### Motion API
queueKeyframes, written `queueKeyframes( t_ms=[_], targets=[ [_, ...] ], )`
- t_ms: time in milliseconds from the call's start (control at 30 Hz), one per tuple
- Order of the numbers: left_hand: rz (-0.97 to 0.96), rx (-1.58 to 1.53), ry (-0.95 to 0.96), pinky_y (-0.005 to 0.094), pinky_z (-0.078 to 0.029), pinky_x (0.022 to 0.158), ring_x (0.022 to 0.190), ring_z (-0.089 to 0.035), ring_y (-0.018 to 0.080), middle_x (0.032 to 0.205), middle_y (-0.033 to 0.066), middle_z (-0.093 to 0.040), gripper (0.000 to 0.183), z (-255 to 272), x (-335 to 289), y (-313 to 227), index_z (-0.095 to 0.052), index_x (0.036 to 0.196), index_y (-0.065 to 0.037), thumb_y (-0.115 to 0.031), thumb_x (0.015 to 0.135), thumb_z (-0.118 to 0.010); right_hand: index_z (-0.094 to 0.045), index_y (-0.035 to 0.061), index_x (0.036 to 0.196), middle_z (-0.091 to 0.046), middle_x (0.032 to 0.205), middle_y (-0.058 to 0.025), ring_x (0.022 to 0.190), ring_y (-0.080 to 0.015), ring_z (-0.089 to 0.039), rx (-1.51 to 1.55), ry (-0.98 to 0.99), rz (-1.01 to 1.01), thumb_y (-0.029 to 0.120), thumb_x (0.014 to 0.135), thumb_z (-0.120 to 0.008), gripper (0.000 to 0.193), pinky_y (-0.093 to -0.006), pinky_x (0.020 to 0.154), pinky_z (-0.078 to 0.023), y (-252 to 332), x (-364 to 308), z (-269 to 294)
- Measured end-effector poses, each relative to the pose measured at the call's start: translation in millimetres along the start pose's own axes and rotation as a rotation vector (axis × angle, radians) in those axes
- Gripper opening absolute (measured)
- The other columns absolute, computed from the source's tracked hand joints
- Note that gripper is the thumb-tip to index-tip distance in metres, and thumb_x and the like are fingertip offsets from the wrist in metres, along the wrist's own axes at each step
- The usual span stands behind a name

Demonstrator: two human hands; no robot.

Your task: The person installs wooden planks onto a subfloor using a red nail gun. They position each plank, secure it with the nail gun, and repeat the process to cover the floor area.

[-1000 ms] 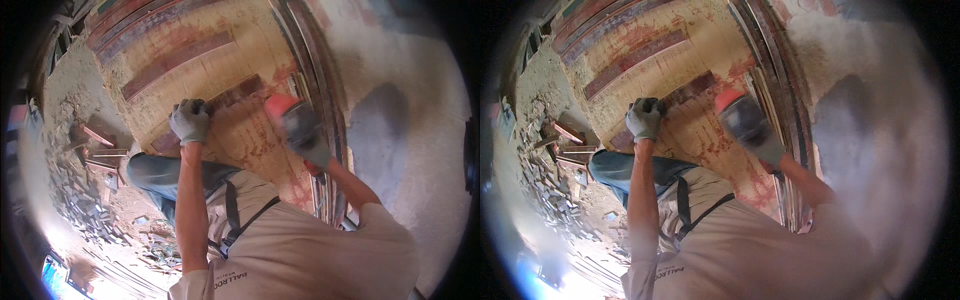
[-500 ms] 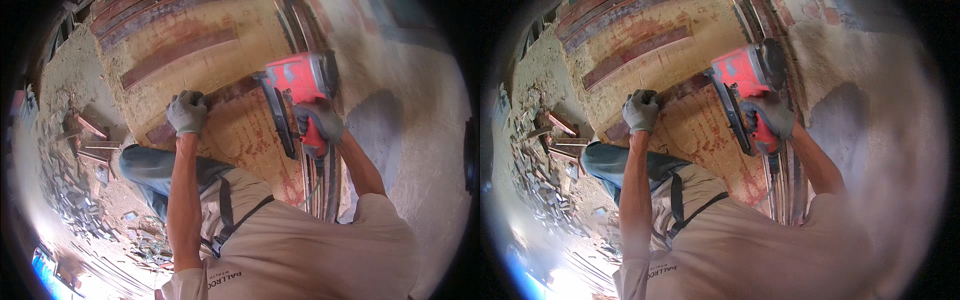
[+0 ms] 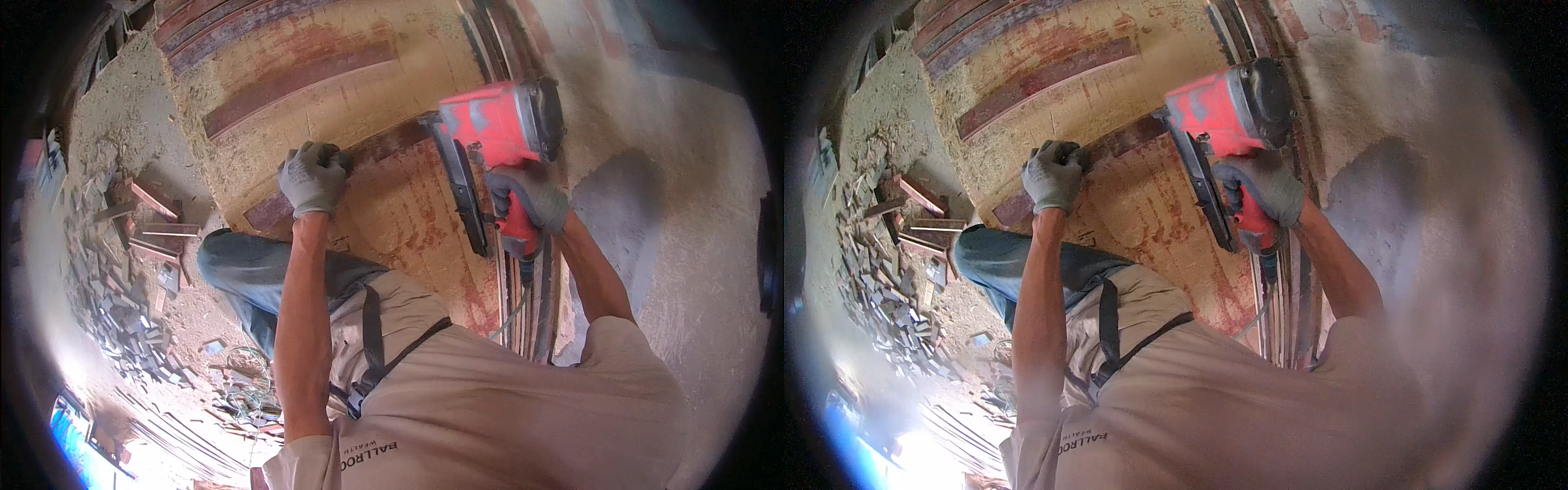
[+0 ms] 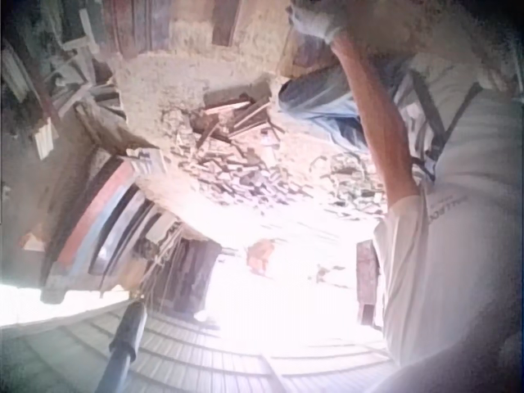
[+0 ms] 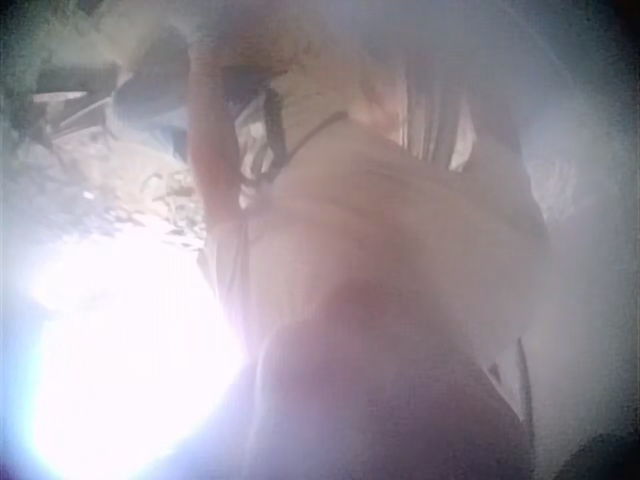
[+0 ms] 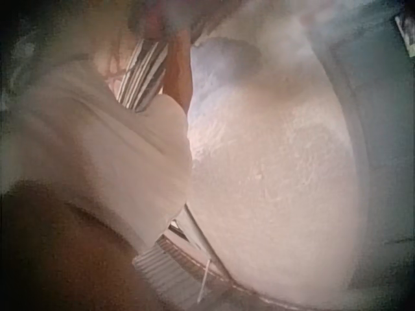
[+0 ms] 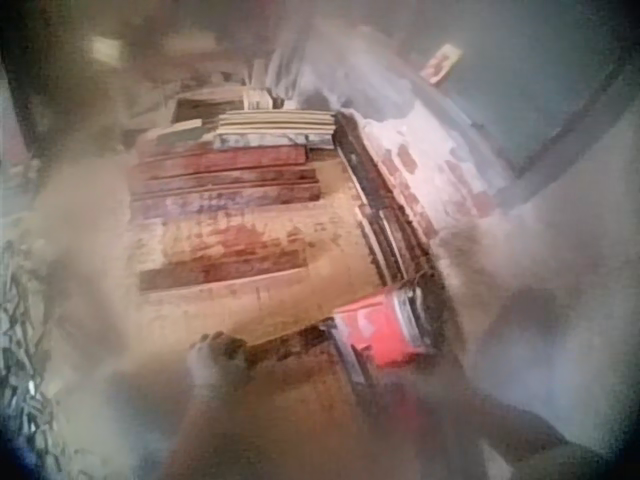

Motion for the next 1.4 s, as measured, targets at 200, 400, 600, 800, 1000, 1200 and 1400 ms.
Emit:
queueKeyframes(
  t_ms=[200,400,600,800,1000,1200,1400],
  targets=[
    [0.019,0.008,0.02,0.0428,-0.045,0.081,0.088,-0.061,0.0278,0.085,0.0011,-0.068,0.01,-1,0,5,-0.073,0.078,-0.021,-0.029,0.074,-0.068,-0.057,0.0049,0.073,-0.052,0.06,-0.0029,0.051,-0.0121,-0.05,-0.043,0.04,0.016,0.017,0.089,-0.061,0.02,-0.029,0.05,-0.043,9,-1,-29],
    [-0.002,-0.009,0.009,0.0427,-0.045,0.081,0.088,-0.061,0.0284,0.087,0.0013,-0.068,0.01,-2,-1,3,-0.073,0.078,-0.021,-0.029,0.075,-0.068,-0.055,0.0065,0.071,-0.051,0.06,-0.0027,0.051,-0.0122,-0.05,-0.082,0.035,0.043,0.017,0.088,-0.062,0.021,-0.0292,0.049,-0.042,4,8,-37],
    [-0.033,0.007,-0.011,0.0428,-0.044,0.082,0.089,-0.06,0.0279,0.086,0.0011,-0.067,0.009,1,-3,3,-0.073,0.079,-0.022,-0.028,0.075,-0.068,-0.056,0.0068,0.073,-0.051,0.06,-0.0022,0.051,-0.012,-0.05,-0.075,0.037,0.015,0.017,0.087,-0.064,0.019,-0.0289,0.049,-0.042,8,-2,-38],
    [-0.085,0.057,0.006,0.0413,-0.048,0.081,0.089,-0.062,0.028,0.087,0.0026,-0.069,0.014,-2,-2,4,-0.075,0.086,-0.02,-0.03,0.077,-0.071,-0.056,0.0058,0.074,-0.051,0.06,-0.0021,0.051,-0.0117,-0.051,-0.091,0.085,0.095,0.015,0.086,-0.064,0.017,-0.0291,0.048,-0.043,15,3,-66],
    [-0.073,0.007,0.018,0.0427,-0.045,0.084,0.091,-0.06,0.0269,0.089,0.0019,-0.067,0.01,-2,-3,5,-0.074,0.082,-0.022,-0.027,0.076,-0.069,-0.055,0.0051,0.075,-0.052,0.059,-0.0031,0.049,-0.0131,-0.051,-0.106,0.084,0.031,0.016,0.086,-0.063,0.018,-0.0299,0.048,-0.042,9,5,-62],
    [-0.172,0.106,-0.317,0.0427,-0.043,0.09,0.099,-0.058,0.0305,0.099,0.0081,-0.067,0.034,39,-22,10,-0.071,0.098,-0.014,-0.035,0.072,-0.075,-0.055,0.0044,0.075,-0.052,0.059,-0.004,0.049,-0.0139,-0.052,-0.107,0.077,0.065,0.019,0.089,-0.059,0.021,-0.0297,0.049,-0.042,0,2,-61],
    [0.635,0.384,-0.124,0.048,-0.033,0.1,0.11,-0.052,0.0382,0.112,0.0224,-0.063,0.066,80,-64,132,-0.073,0.094,-0.001,-0.06,0.091,-0.043,-0.054,0.0047,0.074,-0.051,0.06,-0.0035,0.051,-0.0132,-0.051,-0.044,0.156,0.09,0.018,0.09,-0.057,0.021,-0.0298,0.05,-0.043,-10,5,-65]
  ],
)
Point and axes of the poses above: each hand's wrist, its own x-axis towards the middle knuckle, its own z-axis out of the back of the hand, y = z × x, the point moved 8 cm from there along x, towards the middle knuckle
